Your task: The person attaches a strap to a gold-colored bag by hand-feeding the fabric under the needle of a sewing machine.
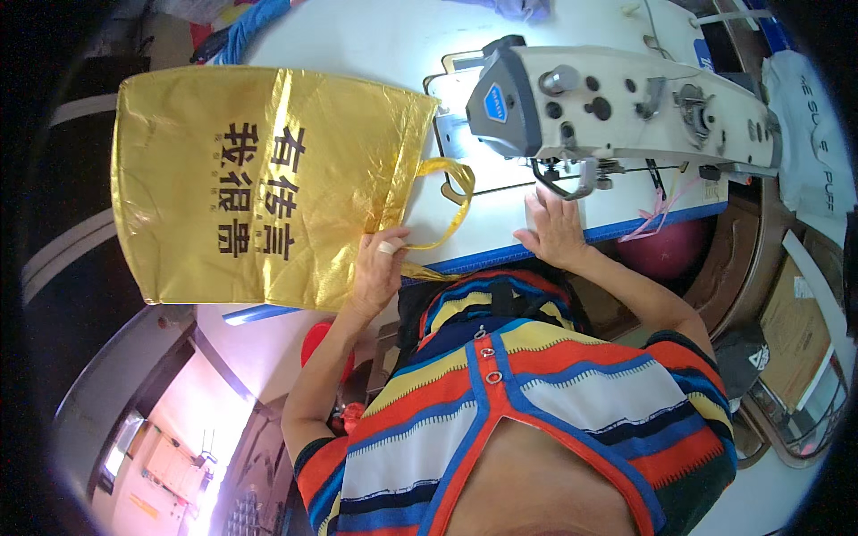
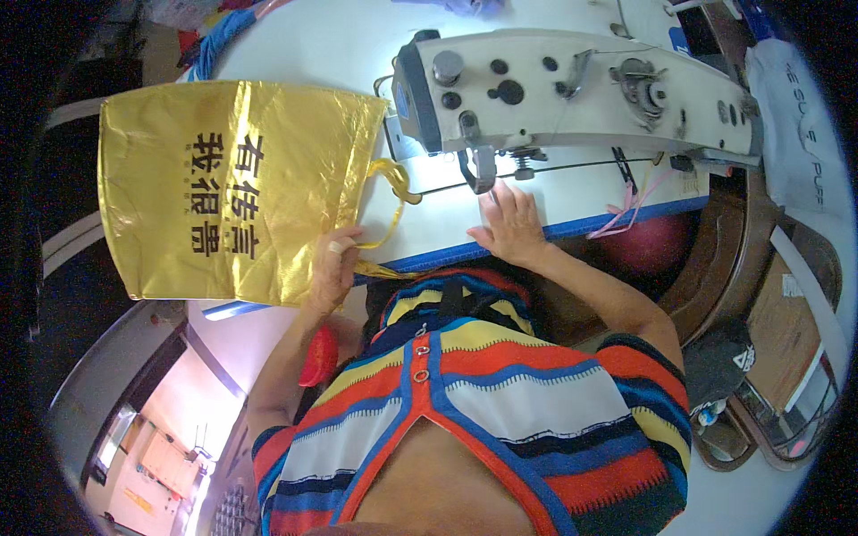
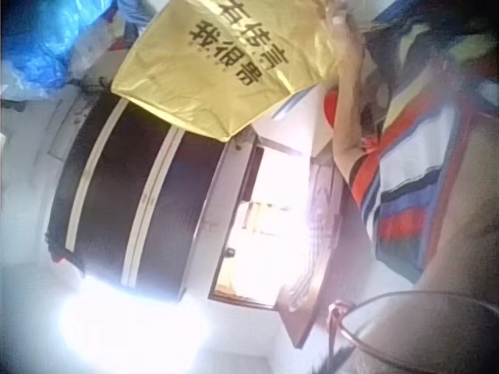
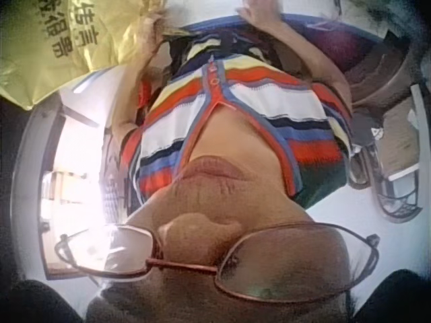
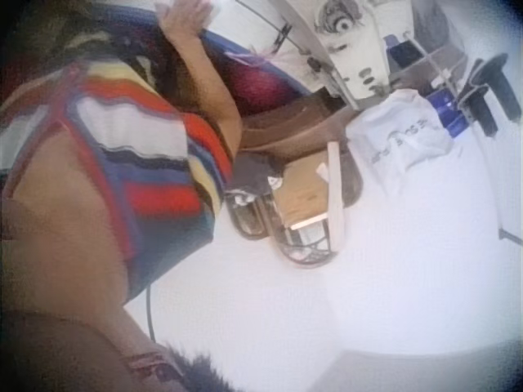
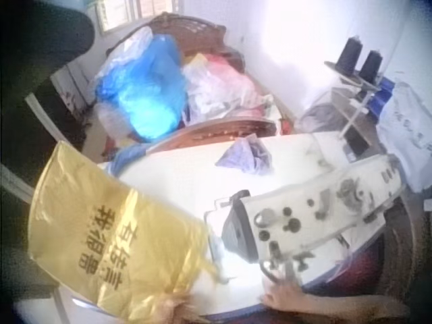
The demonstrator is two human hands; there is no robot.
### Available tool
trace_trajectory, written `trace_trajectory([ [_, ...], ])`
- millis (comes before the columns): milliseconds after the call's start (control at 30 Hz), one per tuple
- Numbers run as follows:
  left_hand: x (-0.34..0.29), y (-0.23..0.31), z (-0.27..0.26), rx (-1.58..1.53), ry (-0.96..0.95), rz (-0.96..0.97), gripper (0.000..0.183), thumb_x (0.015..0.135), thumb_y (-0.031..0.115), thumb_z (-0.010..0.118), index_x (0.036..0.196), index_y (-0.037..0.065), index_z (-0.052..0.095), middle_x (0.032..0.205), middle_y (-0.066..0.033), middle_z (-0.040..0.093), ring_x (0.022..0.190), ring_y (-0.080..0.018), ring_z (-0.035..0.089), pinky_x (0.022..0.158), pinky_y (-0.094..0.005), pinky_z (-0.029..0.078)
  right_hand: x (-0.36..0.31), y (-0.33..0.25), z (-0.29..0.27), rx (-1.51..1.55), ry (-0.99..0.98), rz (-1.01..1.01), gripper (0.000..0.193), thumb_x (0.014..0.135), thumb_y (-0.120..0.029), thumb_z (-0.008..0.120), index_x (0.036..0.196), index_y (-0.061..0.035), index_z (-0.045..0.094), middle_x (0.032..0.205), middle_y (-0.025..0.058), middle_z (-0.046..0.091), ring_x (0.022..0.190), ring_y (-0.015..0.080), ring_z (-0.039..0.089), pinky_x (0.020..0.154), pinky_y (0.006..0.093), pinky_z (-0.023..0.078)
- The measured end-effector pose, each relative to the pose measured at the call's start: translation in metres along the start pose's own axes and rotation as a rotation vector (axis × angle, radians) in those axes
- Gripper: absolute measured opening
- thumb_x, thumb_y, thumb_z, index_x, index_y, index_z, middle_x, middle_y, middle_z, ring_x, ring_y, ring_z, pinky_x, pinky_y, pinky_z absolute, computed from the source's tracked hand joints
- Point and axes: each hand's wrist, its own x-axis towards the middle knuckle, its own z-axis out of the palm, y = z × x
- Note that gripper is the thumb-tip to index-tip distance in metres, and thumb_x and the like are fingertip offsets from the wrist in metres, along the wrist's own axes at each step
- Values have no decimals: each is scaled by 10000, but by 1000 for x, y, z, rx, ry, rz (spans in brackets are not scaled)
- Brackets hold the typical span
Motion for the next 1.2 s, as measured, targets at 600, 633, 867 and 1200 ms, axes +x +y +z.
trace_trajectory([
  [600,-13,-10,16,-486,390,-316,148,934,7,415,1073,-31,448,969,-154,627,840,-228,656,749,-316,520,-8,-10,9,-11,70,-140,541,788,-251,618,1235,-21,417,1250,197,395,1070,335,400,898,429,316],
  [633,-10,-8,17,-478,412,-307,148,934,7,415,1073,-31,448,969,-154,627,840,-228,656,749,-316,520,-9,-9,9,-16,83,-160,541,788,-251,618,1235,-21,417,1250,197,395,1070,335,400,898,429,316],
  [867,2,-12,23,-641,519,-319,88,940,64,444,987,-7,469,954,-110,605,809,-173,634,725,-285,483,-10,-9,13,16,182,-169,469,793,-214,620,1187,-22,453,1211,185,428,1029,331,426,874,416,345],
  [1200,22,-25,26,-821,650,-312,87,933,53,451,962,-24,477,901,-128,606,782,-187,633,730,-307,504,-9,2,22,162,267,-218,407,787,-272,658,1107,-59,524,1151,142,478,1005,299,450,856,398,361],
])
